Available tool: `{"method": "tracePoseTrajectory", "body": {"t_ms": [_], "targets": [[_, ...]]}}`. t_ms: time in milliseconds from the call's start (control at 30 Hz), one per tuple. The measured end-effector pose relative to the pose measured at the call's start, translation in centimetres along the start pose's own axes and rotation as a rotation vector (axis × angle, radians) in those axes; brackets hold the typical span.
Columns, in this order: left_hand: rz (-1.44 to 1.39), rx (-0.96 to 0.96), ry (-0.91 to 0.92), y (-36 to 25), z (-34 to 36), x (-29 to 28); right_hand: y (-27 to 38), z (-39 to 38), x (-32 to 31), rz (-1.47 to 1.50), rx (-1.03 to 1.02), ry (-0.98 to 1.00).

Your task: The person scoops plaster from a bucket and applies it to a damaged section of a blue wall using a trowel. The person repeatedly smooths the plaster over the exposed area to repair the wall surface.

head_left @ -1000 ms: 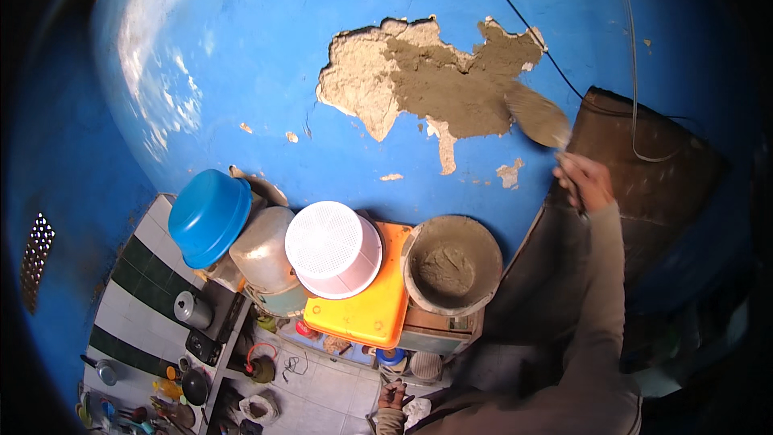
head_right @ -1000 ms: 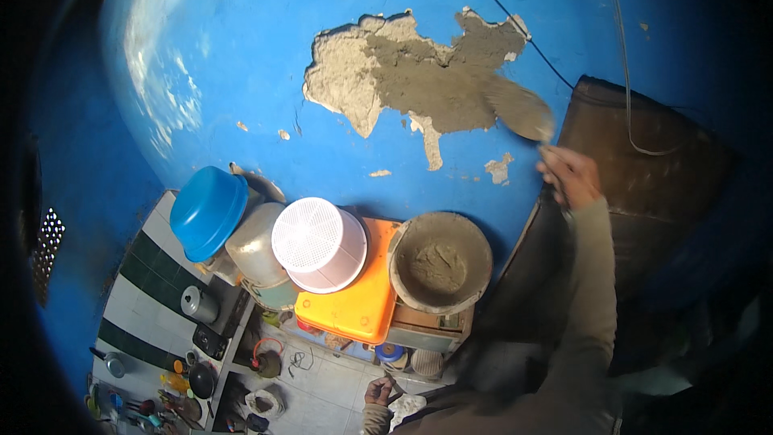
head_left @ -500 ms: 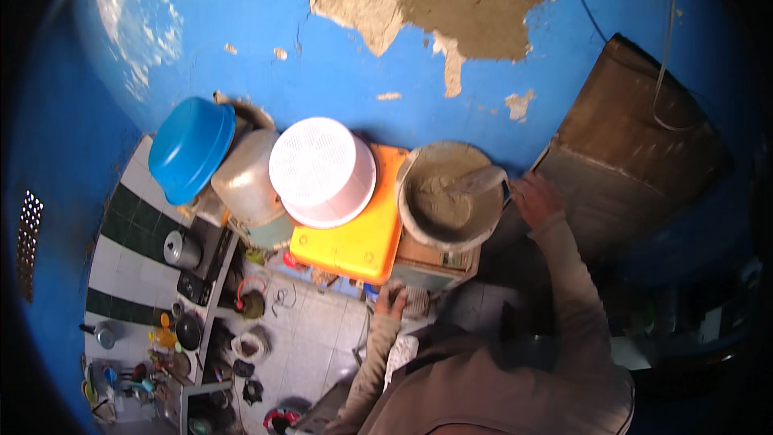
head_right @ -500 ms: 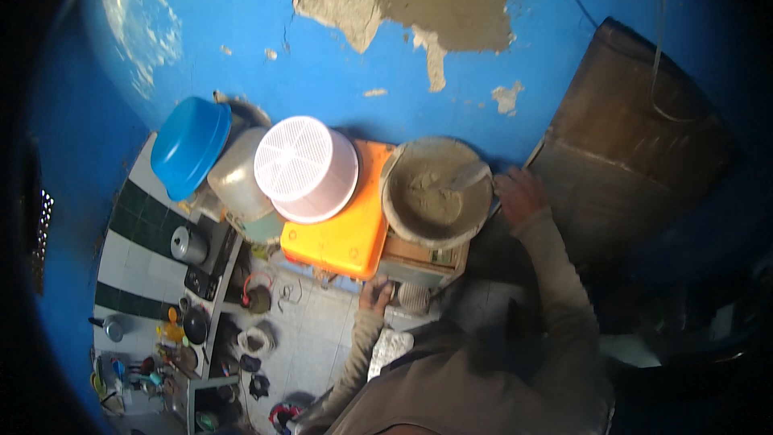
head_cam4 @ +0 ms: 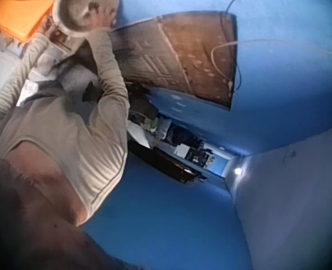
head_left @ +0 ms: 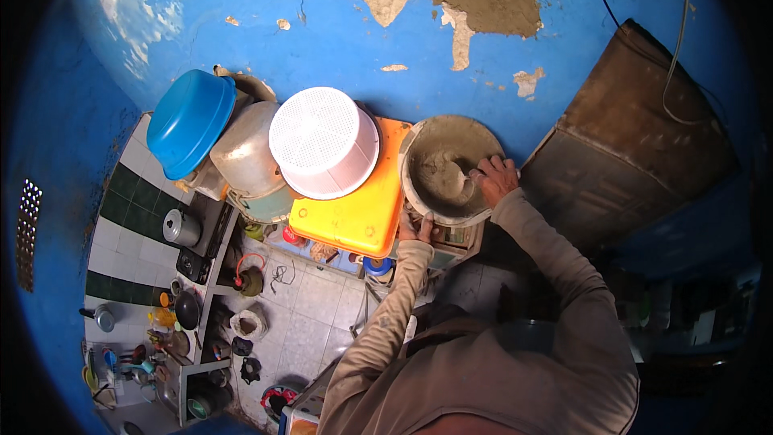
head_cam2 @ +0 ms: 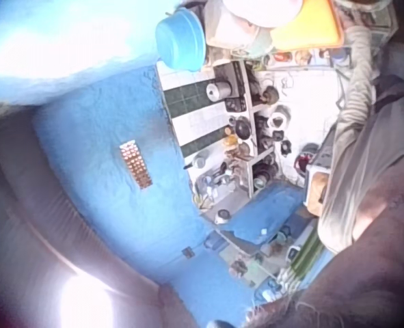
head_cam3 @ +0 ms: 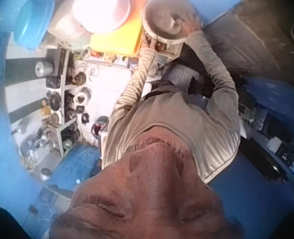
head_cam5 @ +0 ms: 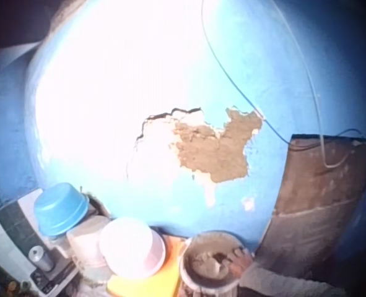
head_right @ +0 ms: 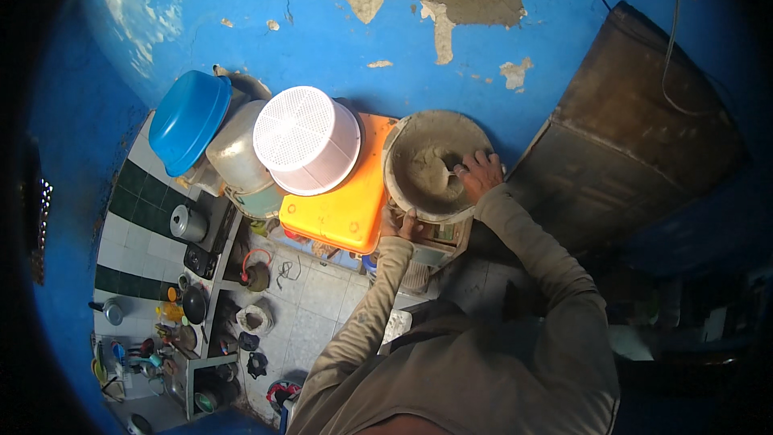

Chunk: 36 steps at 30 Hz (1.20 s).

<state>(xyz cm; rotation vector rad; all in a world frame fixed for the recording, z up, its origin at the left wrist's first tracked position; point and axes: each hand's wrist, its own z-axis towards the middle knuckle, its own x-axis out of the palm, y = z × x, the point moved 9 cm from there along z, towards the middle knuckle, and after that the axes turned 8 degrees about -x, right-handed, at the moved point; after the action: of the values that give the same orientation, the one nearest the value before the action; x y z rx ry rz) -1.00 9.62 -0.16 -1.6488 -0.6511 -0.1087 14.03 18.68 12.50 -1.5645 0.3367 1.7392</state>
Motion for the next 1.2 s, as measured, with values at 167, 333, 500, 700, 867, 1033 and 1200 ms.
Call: {"method": "tracePoseTrajectory", "body": {"t_ms": [167, 333, 500, 700, 867, 1033, 1200], "targets": [[-0.026, 0.000, 0.019, 1.8, 0.9, -0.6, 0.4, -1.1, -0.9, 0.282, 0.194, -0.052], [0.002, 0.010, 0.038, 0.3, 0.5, 0.1, -3.8, -4.9, 2.0, 0.672, 0.433, -0.198], [0.017, 0.009, 0.057, 0.7, 0.8, -0.5, -5.9, -8.2, 2.7, 1.110, 0.514, -0.388], [0.019, 0.048, 0.055, 0.7, 0.5, -1.0, -6.0, -11.7, 2.9, 1.256, 0.669, -0.552], [0.086, -0.016, 0.071, -0.1, -0.1, -0.7, -6.8, -12.0, 2.1, 1.172, 0.607, -0.627], [0.033, 0.012, 0.099, -1.2, -3.5, -1.5, -8.5, -11.1, -1.5, 1.121, 0.558, -0.562], [0.095, -0.001, 0.095, 4.1, -5.7, -6.1, -9.5, -8.9, -10.2, 1.083, 0.420, -0.646]]}}
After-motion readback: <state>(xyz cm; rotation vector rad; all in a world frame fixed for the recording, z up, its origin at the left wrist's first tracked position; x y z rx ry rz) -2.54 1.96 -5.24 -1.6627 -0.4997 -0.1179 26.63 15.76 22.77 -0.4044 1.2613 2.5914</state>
